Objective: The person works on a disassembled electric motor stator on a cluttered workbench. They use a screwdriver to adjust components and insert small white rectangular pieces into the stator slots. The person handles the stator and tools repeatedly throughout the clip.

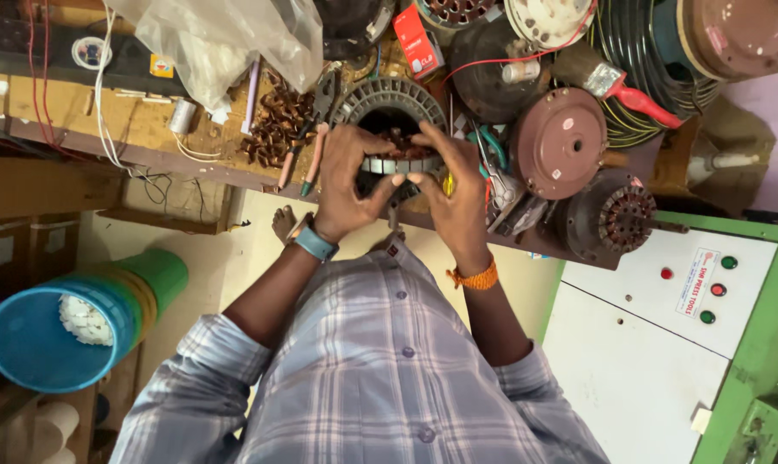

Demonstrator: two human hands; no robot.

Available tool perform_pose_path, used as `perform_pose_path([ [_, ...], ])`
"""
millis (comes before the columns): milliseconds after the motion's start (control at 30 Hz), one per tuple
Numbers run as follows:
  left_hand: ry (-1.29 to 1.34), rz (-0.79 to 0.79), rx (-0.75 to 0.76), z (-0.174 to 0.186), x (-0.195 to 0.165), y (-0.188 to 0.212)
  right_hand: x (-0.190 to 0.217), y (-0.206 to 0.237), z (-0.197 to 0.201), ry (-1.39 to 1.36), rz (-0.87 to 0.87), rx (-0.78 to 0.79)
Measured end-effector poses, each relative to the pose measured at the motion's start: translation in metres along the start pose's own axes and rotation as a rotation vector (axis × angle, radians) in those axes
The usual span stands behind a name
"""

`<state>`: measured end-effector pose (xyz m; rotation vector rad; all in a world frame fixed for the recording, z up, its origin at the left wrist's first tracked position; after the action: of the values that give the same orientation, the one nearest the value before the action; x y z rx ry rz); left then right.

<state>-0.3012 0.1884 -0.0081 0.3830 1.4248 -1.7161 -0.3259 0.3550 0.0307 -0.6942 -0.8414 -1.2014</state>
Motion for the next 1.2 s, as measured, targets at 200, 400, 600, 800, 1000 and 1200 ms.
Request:
perform_pose_path([
  [200, -0.010, 0.031, 0.005, -0.003, 0.003, 0.000, 0.004, 0.004, -0.003, 0.107, 0.053, -0.066],
  [400, -0.023, 0.066, 0.006, -0.004, 0.005, 0.003, -0.011, 0.003, -0.007, 0.145, 0.035, -0.097],
  [600, 0.209, 0.068, 0.129, 0.014, 0.010, -0.004, -0.042, 0.024, 0.006, -0.314, -0.013, -0.166],
  [800, -0.129, 0.027, 0.318, 0.014, -0.004, -0.021, -0.057, 0.051, 0.007, -0.146, 0.040, -0.229],
  [1000, -0.405, -0.083, 0.487, 0.003, -0.036, -0.042, -0.068, 0.043, -0.020, 0.098, 0.186, -0.251],
  [1200, -0.355, 0.008, 0.526, 0.004, -0.039, -0.044, -0.077, 0.043, -0.038, 0.086, 0.274, -0.318],
])
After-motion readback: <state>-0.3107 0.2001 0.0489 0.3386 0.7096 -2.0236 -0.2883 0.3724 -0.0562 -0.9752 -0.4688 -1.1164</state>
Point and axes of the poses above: each hand's wrist, its own y-axis away from the middle knuckle, its own z-axis out of the back of the hand, x = y × z, the point moved 5 cm from there along -y, towards the middle knuckle, and after that the axes turned 10 degrees about -z, right-handed, at the moved point
